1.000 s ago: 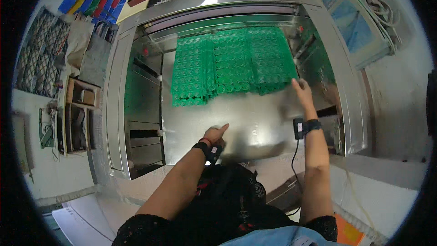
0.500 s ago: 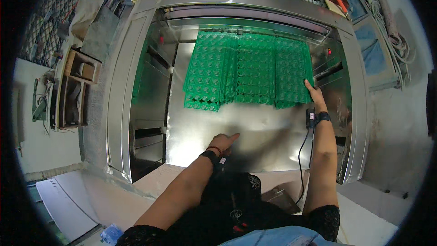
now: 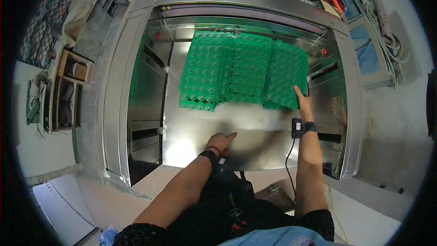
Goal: Stack green plastic trays and place them into a collection area or machine.
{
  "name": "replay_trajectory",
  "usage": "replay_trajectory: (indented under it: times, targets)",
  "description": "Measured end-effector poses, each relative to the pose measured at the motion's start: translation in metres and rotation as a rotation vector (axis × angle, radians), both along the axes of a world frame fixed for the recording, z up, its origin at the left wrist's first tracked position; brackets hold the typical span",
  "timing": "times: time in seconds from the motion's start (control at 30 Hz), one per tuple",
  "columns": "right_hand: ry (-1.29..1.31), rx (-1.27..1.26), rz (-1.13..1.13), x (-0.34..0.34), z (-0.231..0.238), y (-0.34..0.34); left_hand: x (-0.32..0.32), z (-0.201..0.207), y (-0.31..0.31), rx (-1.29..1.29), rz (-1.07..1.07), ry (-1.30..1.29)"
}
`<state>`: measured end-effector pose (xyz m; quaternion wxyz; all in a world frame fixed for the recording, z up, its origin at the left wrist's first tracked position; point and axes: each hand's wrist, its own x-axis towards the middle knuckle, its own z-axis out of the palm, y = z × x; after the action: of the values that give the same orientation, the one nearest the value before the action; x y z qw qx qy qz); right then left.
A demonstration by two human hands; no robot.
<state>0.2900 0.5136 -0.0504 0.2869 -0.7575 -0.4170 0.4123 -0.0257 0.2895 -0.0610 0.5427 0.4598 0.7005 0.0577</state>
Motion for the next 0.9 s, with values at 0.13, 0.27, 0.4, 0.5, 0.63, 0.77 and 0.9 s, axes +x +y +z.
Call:
replay_trajectory:
  times: [0.13,0.27,0.4,0.5,0.63,0.77,0.9]
  targets:
    - [0.091,0.008,-0.073,-0.025,0.002,-0.035,0.001,0.012,0.006,-0.288,0.154,-0.028]
    - [0.153,0.037,-0.189,-0.046,0.001,-0.067,0.002,0.012,0.007,-0.246,0.153,-0.004]
    - [0.193,-0.038,-0.166,-0.026,-0.021,-0.064,0.003,0.002,0.007,-0.212,0.089,0.037]
    - [0.352,-0.047,-0.169,-0.021,-0.026,-0.060,0.004,-0.001,0.008,-0.201,0.025,0.025]
    - [0.498,-0.063,-0.172,-0.030,-0.004,-0.055,0.001,-0.006,0.004,-0.218,0.051,0.021]
    - [0.540,-0.065,-0.177,-0.027,0.002,-0.048,0.004,-0.006,0.006,-0.231,0.088,0.006]
    - [0.567,-0.100,-0.142,-0.030,0.015,-0.050,0.003,0.004,0.006,-0.231,0.080,0.017]
